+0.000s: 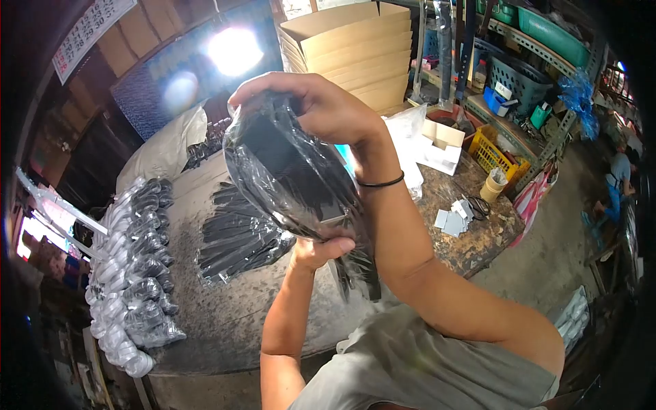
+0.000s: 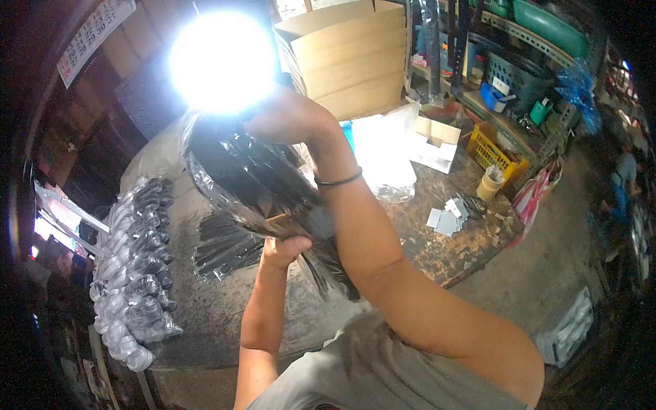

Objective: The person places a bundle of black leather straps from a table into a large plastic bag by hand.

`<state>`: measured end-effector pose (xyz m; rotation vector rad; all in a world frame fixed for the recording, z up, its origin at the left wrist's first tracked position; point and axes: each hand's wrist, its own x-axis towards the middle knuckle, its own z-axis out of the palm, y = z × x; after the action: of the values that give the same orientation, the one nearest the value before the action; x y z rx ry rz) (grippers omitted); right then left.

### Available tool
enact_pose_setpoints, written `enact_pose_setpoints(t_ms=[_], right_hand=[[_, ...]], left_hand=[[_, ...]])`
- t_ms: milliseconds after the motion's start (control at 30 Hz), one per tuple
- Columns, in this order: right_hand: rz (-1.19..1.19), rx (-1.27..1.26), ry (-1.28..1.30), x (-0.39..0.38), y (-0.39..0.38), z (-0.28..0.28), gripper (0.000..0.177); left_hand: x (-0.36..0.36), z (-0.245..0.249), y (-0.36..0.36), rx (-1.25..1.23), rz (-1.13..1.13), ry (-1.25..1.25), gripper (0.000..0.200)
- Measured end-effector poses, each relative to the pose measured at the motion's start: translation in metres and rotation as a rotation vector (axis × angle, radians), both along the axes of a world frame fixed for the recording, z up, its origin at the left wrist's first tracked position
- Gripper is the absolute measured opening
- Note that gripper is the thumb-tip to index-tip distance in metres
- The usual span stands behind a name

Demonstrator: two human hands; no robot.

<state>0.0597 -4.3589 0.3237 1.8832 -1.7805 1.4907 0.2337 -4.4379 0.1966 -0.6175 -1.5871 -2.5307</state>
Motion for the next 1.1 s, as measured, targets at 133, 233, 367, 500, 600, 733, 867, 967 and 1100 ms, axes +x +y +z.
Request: enact_pose_setpoints(t_ms=[133, 233, 367, 500, 600, 733, 867, 967, 1100], right_hand=[[0.078, 0.02, -0.095, 0.007, -0.004, 0.004, 0.051], [0.127, -0.032, 0.055, 0.034, -0.006, 0.023, 0.048], [0.027, 0.087, 0.033, 0.039, -0.004, 0.022, 0.045], [-0.077, -0.007, 0.029, 0.002, -0.011, -0.013, 0.04], [-0.062, -0.046, -0.061, -0.004, -0.006, -0.013, 0.038], [-0.114, -0.056, 0.008, 0.017, 0.004, 0.006, 0.037], [-0.094, -0.07, 0.085, 0.005, -0.013, 0.002, 0.035], [-0.114, -0.069, -0.042, -0.005, -0.036, -0.007, 0.034], [-0.099, 0.135, -0.055, -0.017, -0.049, -0.01, 0.042]], left_hand=[[-0.004, -0.016, -0.008, -0.087, 0.15, 0.009, 0.032], [-0.009, -0.028, -0.015, -0.122, 0.164, 0.044, 0.039], [-0.02, -0.039, -0.015, -0.028, 0.168, -0.043, 0.042], [-0.015, -0.027, -0.005, -0.133, 0.229, 0.055, 0.02], [-0.007, 0.001, 0.015, -0.229, 0.281, 0.042, 0.012], [-0.006, 0.008, 0.013, -0.198, 0.162, 0.163, 0.018], [-0.024, -0.016, 0.005, -0.033, 0.126, 0.066, 0.029], [-0.032, -0.015, 0.004, 0.222, -0.023, -0.071, 0.04], [-0.038, -0.025, -0.003, 0.347, 0.011, -0.096, 0.041]])
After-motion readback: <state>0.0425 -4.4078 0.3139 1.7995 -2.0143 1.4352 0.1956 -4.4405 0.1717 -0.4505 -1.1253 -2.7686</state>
